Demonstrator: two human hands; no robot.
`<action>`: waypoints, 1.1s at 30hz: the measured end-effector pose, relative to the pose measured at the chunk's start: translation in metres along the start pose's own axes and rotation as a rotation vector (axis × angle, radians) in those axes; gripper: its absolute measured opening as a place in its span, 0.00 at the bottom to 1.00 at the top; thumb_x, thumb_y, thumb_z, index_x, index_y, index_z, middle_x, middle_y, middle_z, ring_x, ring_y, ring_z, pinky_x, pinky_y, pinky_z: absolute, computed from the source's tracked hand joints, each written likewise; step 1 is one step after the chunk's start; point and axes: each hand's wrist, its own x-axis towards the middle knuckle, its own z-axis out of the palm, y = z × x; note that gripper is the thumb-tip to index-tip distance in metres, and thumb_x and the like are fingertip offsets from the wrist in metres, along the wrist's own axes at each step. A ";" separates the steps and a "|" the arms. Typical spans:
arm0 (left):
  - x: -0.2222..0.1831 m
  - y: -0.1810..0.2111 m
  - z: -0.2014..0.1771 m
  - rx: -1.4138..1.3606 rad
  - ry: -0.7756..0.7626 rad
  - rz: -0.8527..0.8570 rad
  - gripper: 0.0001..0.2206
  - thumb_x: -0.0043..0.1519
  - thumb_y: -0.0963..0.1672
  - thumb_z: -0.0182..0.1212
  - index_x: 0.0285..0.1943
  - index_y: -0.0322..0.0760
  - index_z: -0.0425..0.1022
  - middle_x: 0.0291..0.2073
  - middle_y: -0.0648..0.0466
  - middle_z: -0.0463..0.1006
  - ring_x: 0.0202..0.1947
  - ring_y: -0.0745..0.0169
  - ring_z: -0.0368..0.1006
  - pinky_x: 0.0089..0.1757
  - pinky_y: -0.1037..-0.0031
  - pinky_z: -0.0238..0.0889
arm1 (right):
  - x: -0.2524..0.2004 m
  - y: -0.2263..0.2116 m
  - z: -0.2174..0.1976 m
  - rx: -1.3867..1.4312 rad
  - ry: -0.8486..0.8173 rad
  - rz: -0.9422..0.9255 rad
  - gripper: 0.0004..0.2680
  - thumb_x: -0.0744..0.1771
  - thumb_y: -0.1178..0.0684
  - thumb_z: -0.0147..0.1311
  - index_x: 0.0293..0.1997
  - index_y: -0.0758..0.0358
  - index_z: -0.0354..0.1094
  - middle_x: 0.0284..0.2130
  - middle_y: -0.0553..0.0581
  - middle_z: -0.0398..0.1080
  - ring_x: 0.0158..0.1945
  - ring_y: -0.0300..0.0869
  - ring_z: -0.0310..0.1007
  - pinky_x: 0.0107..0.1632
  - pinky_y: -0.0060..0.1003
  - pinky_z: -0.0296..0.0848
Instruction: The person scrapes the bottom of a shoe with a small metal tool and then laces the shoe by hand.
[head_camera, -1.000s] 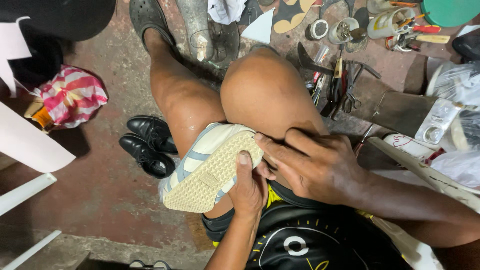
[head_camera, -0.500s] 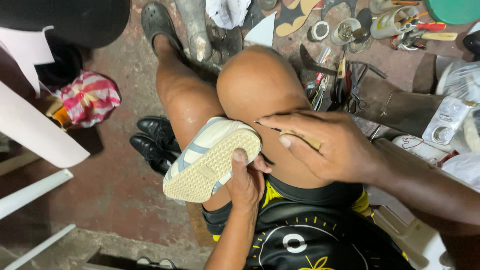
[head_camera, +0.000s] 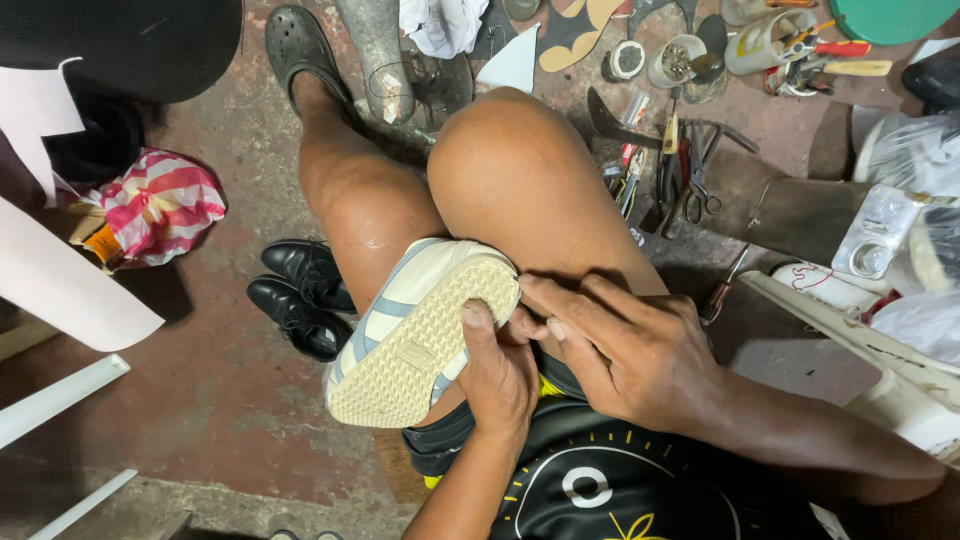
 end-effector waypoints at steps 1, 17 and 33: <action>0.000 -0.001 0.001 -0.005 0.001 -0.009 0.19 0.72 0.52 0.55 0.50 0.29 0.71 0.30 0.51 0.74 0.33 0.62 0.70 0.40 0.70 0.66 | 0.000 -0.001 0.001 -0.028 -0.017 0.016 0.16 0.65 0.59 0.55 0.59 0.66 0.70 0.40 0.58 0.75 0.31 0.44 0.77 0.33 0.38 0.78; 0.013 0.006 -0.004 -0.017 0.019 -0.107 0.15 0.70 0.49 0.54 0.53 0.31 0.72 0.32 0.53 0.74 0.31 0.67 0.68 0.37 0.75 0.63 | 0.023 -0.006 0.017 -0.192 -0.047 0.000 0.16 0.65 0.56 0.59 0.59 0.61 0.73 0.30 0.53 0.67 0.24 0.41 0.73 0.27 0.38 0.74; 0.006 0.000 -0.017 -0.037 0.051 -0.010 0.16 0.67 0.47 0.61 0.53 0.27 0.72 0.34 0.48 0.76 0.22 0.62 0.70 0.24 0.73 0.68 | 0.027 0.010 -0.007 0.358 0.027 0.036 0.13 0.67 0.63 0.51 0.58 0.67 0.67 0.47 0.62 0.75 0.47 0.54 0.79 0.50 0.44 0.75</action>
